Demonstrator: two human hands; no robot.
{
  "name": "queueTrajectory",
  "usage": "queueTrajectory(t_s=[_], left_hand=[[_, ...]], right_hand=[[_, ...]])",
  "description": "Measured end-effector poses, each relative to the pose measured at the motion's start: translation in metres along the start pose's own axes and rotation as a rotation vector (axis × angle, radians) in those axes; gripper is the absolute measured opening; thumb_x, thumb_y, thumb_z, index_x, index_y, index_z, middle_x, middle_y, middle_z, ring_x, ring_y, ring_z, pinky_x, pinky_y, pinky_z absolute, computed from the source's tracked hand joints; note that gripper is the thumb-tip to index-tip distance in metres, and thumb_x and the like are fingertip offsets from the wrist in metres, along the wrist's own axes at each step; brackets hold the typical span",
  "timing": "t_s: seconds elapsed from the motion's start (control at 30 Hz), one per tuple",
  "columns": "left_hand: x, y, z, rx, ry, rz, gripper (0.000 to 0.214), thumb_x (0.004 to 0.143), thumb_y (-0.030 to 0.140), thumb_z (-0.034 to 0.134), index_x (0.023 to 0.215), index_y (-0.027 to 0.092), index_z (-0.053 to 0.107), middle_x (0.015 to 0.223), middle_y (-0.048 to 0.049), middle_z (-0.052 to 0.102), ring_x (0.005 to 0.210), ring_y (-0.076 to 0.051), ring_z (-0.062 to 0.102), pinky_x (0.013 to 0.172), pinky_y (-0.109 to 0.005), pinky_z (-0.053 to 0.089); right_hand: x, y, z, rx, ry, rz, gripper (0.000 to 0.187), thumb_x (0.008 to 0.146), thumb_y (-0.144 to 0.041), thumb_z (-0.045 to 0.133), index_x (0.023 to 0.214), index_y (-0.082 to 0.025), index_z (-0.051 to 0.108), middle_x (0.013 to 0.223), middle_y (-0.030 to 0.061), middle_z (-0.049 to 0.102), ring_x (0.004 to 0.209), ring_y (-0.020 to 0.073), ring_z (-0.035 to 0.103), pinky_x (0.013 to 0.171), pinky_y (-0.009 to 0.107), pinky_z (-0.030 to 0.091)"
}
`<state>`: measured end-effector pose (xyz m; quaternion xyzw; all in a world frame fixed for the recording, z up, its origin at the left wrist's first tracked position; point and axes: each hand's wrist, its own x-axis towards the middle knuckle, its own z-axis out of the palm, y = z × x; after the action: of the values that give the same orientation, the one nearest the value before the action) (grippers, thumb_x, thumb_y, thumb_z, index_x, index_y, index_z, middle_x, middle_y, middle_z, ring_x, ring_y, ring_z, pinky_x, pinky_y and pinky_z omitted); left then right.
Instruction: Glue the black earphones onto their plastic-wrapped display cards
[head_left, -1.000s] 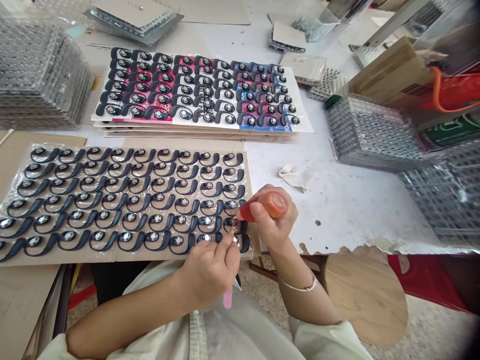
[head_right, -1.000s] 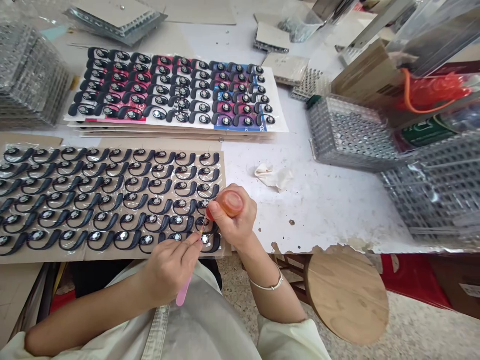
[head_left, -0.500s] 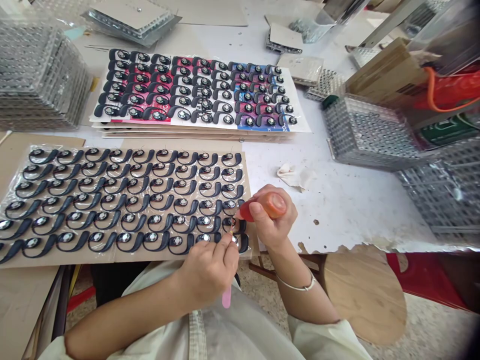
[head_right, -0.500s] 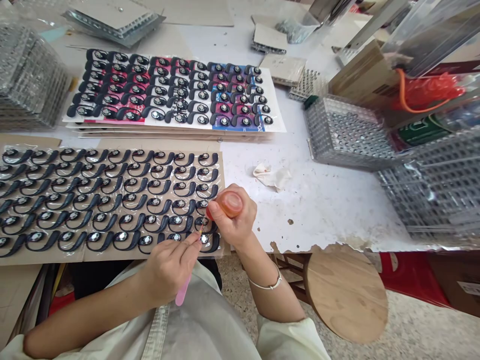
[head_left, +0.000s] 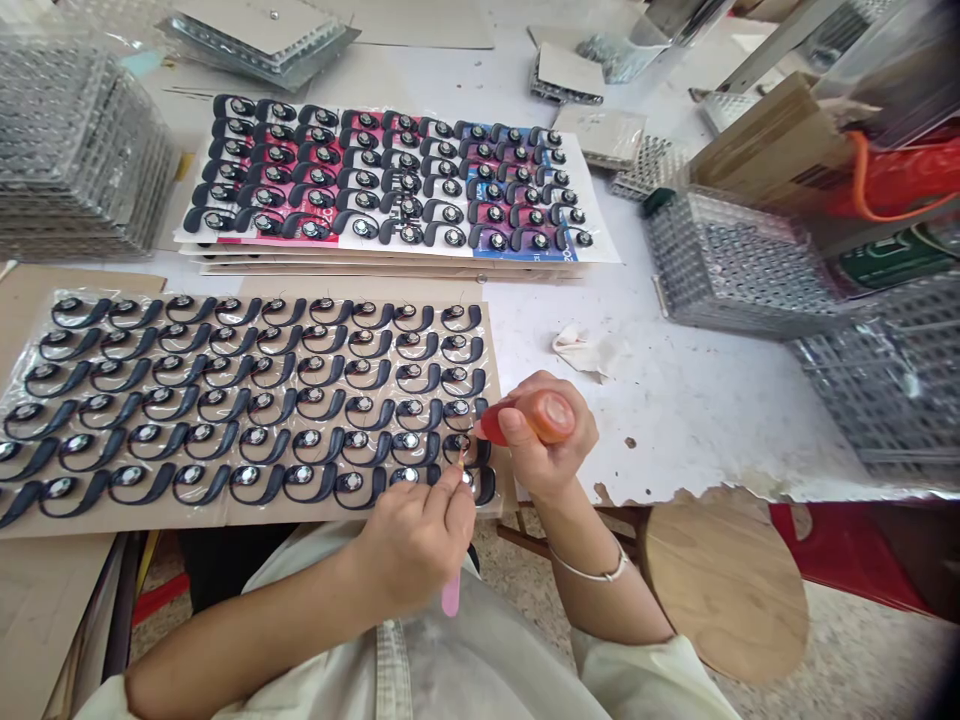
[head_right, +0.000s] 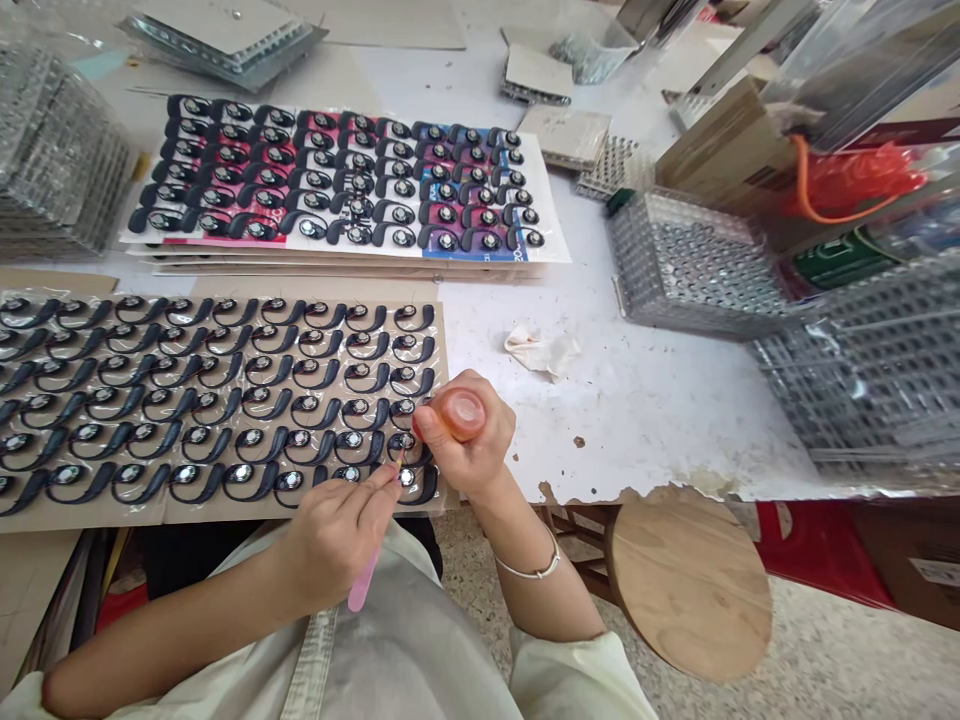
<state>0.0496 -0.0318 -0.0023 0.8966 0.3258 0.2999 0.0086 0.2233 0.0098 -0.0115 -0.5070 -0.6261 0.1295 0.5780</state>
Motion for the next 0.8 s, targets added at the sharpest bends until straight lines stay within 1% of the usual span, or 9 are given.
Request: queueTrajectory(t_s=[0.27, 0.37, 0.47, 0.57, 0.67, 0.8], left_hand=[[0.000, 0.000, 0.000, -0.018, 0.006, -0.001, 0.015, 0.086, 0.005, 0.047, 0.085, 0.009, 0.061, 0.094, -0.0139, 0.073, 0.054, -0.014, 0.064, 0.047, -0.024, 0.050], [0.000, -0.001, 0.000, -0.024, 0.001, 0.001, 0.014, 0.085, 0.004, 0.048, 0.086, 0.009, 0.060, 0.094, -0.0144, 0.073, 0.055, -0.014, 0.065, 0.047, -0.025, 0.050], [-0.003, -0.003, 0.001, -0.054, -0.008, 0.001, 0.016, 0.086, 0.004, 0.045, 0.087, 0.009, 0.060, 0.094, -0.0142, 0.073, 0.056, -0.014, 0.065, 0.048, -0.025, 0.050], [-0.008, -0.007, 0.003, -0.092, -0.035, 0.003, 0.018, 0.085, 0.004, 0.043, 0.092, 0.009, 0.059, 0.097, -0.0143, 0.072, 0.058, -0.014, 0.066, 0.053, -0.025, 0.053], [-0.013, -0.010, 0.005, -0.119, -0.062, -0.013, 0.016, 0.085, 0.006, 0.046, 0.095, 0.011, 0.058, 0.104, -0.0134, 0.071, 0.062, -0.015, 0.067, 0.055, -0.027, 0.054], [-0.015, -0.010, 0.007, -0.104, -0.043, -0.007, 0.016, 0.084, 0.005, 0.047, 0.094, 0.011, 0.058, 0.101, -0.0128, 0.072, 0.061, -0.016, 0.066, 0.054, -0.027, 0.053]], right_hand=[[-0.001, 0.000, 0.000, -0.021, 0.011, -0.020, 0.014, 0.081, -0.031, 0.065, 0.083, -0.021, 0.055, 0.065, -0.0023, 0.057, 0.053, 0.0120, 0.052, 0.049, 0.028, 0.041], [-0.003, 0.001, -0.001, -0.012, 0.015, 0.001, 0.015, 0.080, -0.032, 0.065, 0.082, -0.021, 0.055, 0.064, -0.0022, 0.057, 0.051, 0.0123, 0.051, 0.048, 0.028, 0.041], [-0.006, 0.002, -0.004, 0.013, 0.070, 0.025, 0.018, 0.079, -0.036, 0.064, 0.082, -0.021, 0.056, 0.064, -0.0019, 0.056, 0.051, 0.0129, 0.051, 0.048, 0.029, 0.041], [-0.006, 0.003, -0.007, 0.027, 0.121, 0.015, 0.018, 0.079, -0.037, 0.064, 0.081, -0.020, 0.057, 0.064, -0.0012, 0.056, 0.053, 0.0132, 0.051, 0.049, 0.030, 0.040], [-0.006, 0.004, -0.008, 0.032, 0.098, 0.017, 0.015, 0.078, -0.033, 0.065, 0.081, -0.020, 0.057, 0.065, -0.0012, 0.057, 0.054, 0.0130, 0.052, 0.050, 0.029, 0.042], [-0.005, 0.005, -0.006, 0.056, 0.069, 0.014, 0.016, 0.078, -0.030, 0.067, 0.082, -0.019, 0.057, 0.064, -0.0020, 0.057, 0.052, 0.0120, 0.052, 0.049, 0.028, 0.042]])
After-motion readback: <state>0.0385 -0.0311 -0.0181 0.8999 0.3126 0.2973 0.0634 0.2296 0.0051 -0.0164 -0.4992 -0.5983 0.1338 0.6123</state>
